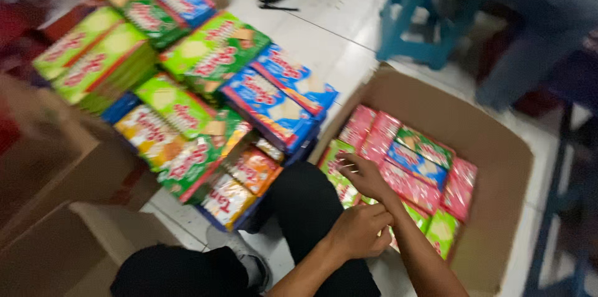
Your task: The person packs multiple packs of Tango biscuits into a cardboard box. They pick up packs from a nearby stack and place them neatly into the box, arranging them by color and orientation.
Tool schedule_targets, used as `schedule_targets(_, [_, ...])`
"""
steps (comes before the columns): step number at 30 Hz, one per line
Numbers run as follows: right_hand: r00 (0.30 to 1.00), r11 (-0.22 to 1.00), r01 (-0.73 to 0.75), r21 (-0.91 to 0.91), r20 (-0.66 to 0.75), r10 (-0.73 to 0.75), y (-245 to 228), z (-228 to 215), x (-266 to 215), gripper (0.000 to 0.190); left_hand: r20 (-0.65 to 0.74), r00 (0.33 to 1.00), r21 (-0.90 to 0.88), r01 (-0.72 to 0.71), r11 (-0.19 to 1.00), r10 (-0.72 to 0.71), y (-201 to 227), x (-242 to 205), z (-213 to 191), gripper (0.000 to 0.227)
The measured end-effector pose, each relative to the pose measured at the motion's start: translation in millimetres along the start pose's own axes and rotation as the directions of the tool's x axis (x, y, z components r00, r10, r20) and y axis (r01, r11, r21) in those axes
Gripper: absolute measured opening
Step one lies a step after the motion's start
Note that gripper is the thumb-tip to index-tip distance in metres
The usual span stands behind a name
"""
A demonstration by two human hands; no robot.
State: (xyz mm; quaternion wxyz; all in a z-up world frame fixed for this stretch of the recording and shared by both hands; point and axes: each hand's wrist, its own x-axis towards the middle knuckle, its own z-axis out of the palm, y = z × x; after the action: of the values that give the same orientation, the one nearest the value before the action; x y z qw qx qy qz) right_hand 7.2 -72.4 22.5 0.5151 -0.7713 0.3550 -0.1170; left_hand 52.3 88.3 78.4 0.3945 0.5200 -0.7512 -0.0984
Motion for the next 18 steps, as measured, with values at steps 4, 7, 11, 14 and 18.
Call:
schedule_targets(4, [0.962,0.975,0.184,0.125,-0.228,-0.152,-75,5,0,0.024,-0.313,0.947,-0.038,0.064,0.997,-0.072,-18,-20,-112,0.006])
schedule_targets(7, [0.932,0.938,0.29,0.192,-0.282,-0.23,-122,20,3,0.018,-0.36,0.851,0.034,0.422,0.906,-0.383,-67,-52,-194,0.014])
schedule_targets(11, [0.896,0.91,0.395,0.129,-0.273,-0.35,-159,66,10,0.013,-0.488,0.788,0.43,0.592,0.682,-0.376,-129,-96,-274,0.052])
schedule_targets(14, [0.898,0.905,0.421,0.058,-0.169,-0.407,-178,109,13,0.012,-0.194,0.577,0.416,0.781,0.466,-0.793,-132,-106,-302,0.106])
schedule_targets(18, [0.899,0.884,0.439,0.162,-0.061,-0.435,-191,140,24,0.029,-0.038,0.489,0.408,0.804,0.434,-0.871,-146,-107,-302,0.121])
